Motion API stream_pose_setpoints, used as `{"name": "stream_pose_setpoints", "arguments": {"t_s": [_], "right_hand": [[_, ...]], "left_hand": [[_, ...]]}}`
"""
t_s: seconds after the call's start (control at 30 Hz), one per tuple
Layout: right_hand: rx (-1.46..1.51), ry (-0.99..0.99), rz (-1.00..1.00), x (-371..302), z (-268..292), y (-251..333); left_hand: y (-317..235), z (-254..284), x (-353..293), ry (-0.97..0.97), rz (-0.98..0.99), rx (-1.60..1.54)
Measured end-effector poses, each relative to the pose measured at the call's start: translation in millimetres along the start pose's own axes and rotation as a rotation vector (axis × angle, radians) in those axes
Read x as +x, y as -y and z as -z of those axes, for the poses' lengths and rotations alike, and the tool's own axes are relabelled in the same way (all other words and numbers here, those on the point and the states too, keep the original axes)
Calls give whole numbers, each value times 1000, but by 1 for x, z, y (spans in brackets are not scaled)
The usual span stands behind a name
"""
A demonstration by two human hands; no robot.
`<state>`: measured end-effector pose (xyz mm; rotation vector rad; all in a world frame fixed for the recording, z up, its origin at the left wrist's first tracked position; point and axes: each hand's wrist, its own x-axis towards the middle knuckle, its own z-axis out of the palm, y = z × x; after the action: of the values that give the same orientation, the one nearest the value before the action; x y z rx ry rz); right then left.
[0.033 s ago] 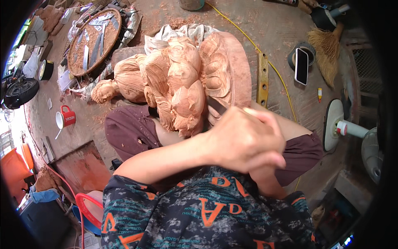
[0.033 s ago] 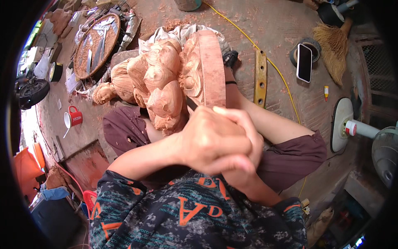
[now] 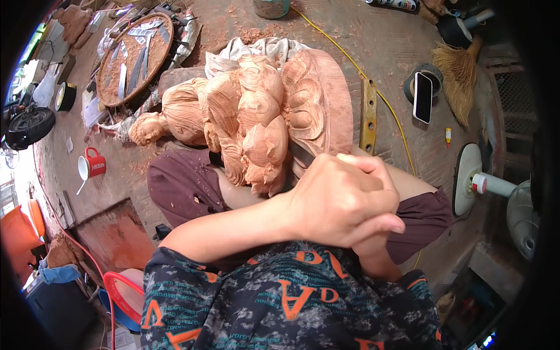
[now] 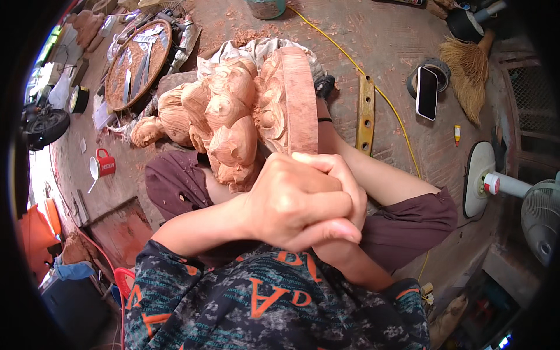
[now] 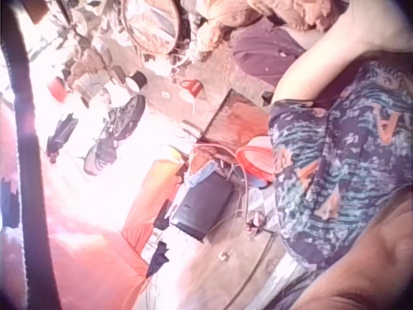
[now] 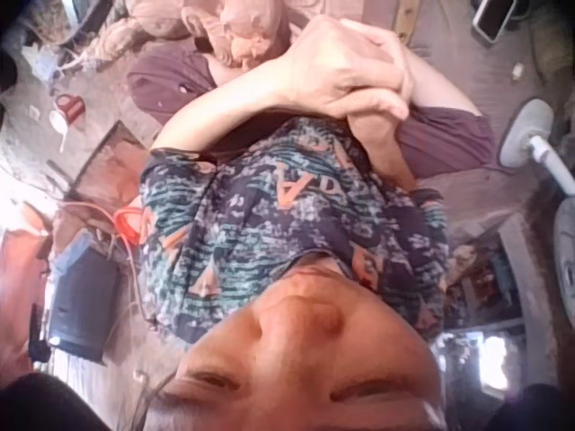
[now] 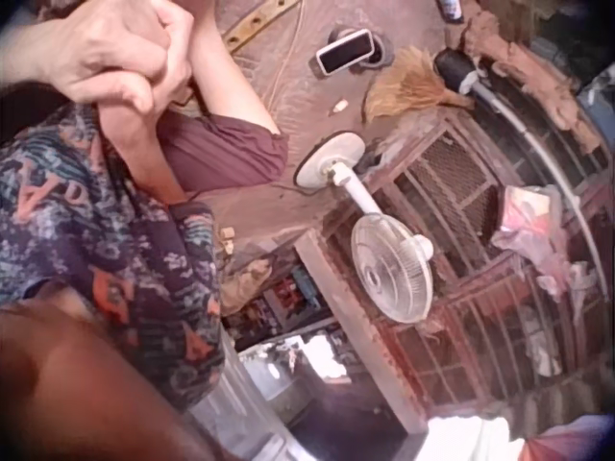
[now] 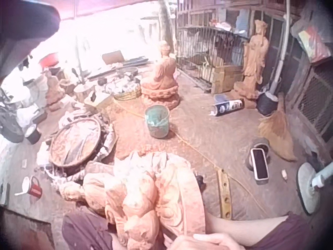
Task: The person is carving a wooden sculpture of a figure, likely a deity, using a chisel. They are seated on the floor, holding the wood between their legs, and meticulously refining the details of the figure's face and hair.
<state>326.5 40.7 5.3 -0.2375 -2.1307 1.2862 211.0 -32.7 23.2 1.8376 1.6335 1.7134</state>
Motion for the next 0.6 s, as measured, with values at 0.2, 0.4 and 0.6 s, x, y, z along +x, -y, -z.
{"name": "stream_pose_setpoints", "arguments": {"t_s": [0.2, 0.4, 0.6], "right_hand": [[-2, -2, 24, 7, 1, -2], [-21, -21, 4, 2, 2, -2], [21, -10, -5, 1, 1, -7]], "left_hand": [[-5, 5, 11, -8, -14, -74], [-15, 1, 9, -15, 44, -43], [2, 3, 3, -28, 27, -37]]}}
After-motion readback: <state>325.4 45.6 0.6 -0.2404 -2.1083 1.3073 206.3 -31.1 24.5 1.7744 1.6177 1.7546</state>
